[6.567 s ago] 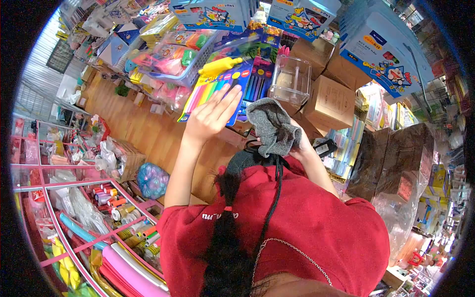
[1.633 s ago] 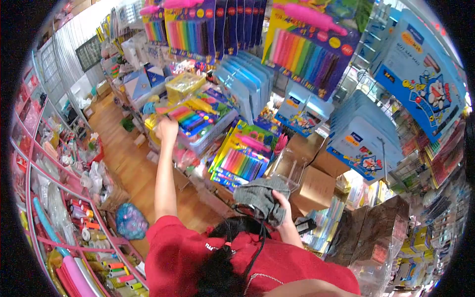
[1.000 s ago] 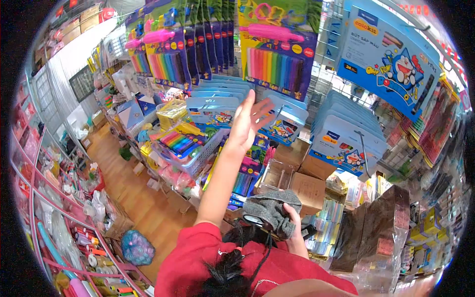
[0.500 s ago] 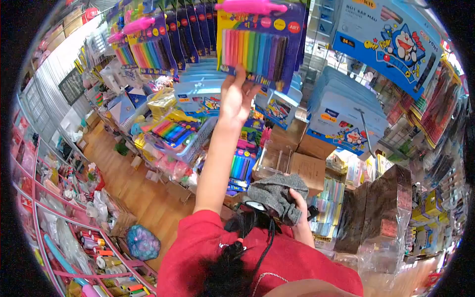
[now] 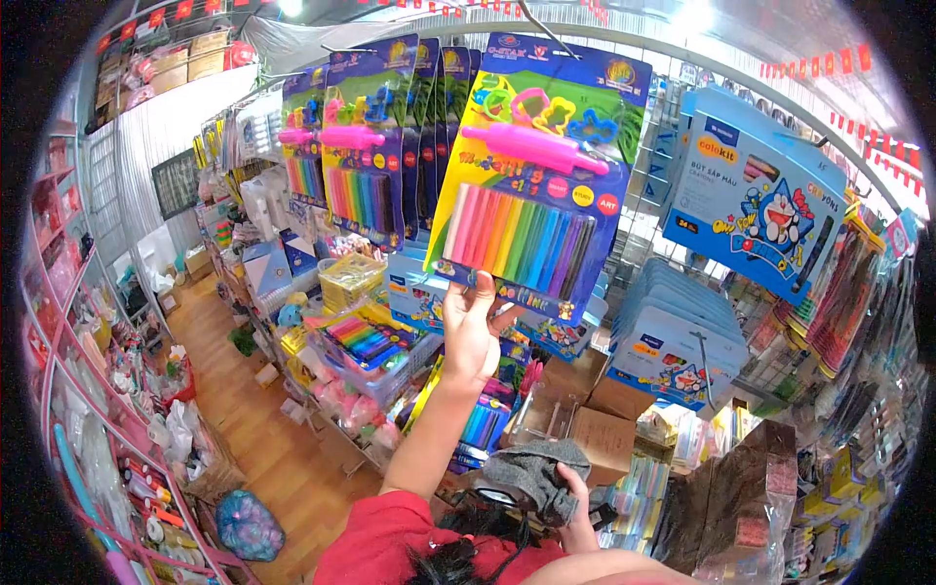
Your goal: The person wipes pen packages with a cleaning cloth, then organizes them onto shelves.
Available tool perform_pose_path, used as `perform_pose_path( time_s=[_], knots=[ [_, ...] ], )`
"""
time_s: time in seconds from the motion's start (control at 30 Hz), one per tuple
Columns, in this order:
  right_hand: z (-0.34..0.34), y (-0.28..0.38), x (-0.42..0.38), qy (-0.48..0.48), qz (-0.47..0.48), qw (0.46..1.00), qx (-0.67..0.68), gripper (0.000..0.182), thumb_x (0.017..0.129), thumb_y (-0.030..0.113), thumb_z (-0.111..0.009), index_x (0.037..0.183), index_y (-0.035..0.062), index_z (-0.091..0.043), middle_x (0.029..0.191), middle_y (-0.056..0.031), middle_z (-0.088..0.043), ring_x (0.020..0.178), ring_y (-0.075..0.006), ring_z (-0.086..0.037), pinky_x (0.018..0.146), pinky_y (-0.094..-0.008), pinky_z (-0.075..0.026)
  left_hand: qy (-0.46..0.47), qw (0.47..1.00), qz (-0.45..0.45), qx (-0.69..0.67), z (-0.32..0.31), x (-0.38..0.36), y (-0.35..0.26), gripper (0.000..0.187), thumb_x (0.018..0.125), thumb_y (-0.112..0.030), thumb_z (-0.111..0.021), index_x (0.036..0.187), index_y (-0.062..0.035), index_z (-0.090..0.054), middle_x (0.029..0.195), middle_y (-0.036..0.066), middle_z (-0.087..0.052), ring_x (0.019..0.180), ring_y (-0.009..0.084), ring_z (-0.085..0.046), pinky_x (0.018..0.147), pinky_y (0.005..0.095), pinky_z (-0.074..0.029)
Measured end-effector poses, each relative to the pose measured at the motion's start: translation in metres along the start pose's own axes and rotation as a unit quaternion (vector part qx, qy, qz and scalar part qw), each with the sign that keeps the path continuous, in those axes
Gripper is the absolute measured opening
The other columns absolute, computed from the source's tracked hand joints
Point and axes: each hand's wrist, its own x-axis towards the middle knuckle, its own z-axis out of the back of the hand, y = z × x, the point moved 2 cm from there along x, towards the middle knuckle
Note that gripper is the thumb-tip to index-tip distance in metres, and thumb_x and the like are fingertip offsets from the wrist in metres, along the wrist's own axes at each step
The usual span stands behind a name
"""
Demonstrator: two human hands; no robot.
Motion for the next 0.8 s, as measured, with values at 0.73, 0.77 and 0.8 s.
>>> perform_pose_path(
  time_s=[0.73,0.77,0.8],
  knots=[
    [-0.006,0.001,-0.007,-0.027,-0.023,0.999,-0.001,0.040,0.081,0.013,-0.048,0.120,0.0075,-0.047,0.112,-0.0119,-0.055,0.097,-0.0274,-0.056,0.082,-0.0370,-0.047,-0.002,0.994,0.026,-0.108,-0.014,-0.015,0.001,0.012,0.088,-0.019,-0.054,0.095,-0.0127,-0.048,0.083,-0.003,-0.055,0.073,0.0121,-0.060,0.064,0.0301,-0.056],
    [-0.007,0.001,-0.007,-0.024,-0.019,1.000,-0.002,0.040,0.081,0.013,-0.048,0.120,0.0075,-0.047,0.111,-0.0117,-0.055,0.097,-0.0272,-0.056,0.082,-0.0369,-0.047,-0.009,0.994,0.026,-0.110,-0.016,-0.017,0.003,0.011,0.088,-0.019,-0.054,0.094,-0.0128,-0.048,0.082,-0.003,-0.055,0.072,0.0109,-0.059,0.064,0.0298,-0.056],
    [-0.008,0.001,-0.007,-0.021,-0.013,1.000,-0.003,0.040,0.081,0.013,-0.048,0.121,0.0075,-0.047,0.111,-0.0115,-0.055,0.097,-0.0270,-0.056,0.082,-0.0367,-0.047,-0.016,0.993,0.027,-0.113,-0.018,-0.019,0.005,0.010,0.088,-0.019,-0.054,0.094,-0.0128,-0.049,0.081,-0.003,-0.055,0.071,0.0098,-0.058,0.063,0.0296,-0.057]
  ],
)
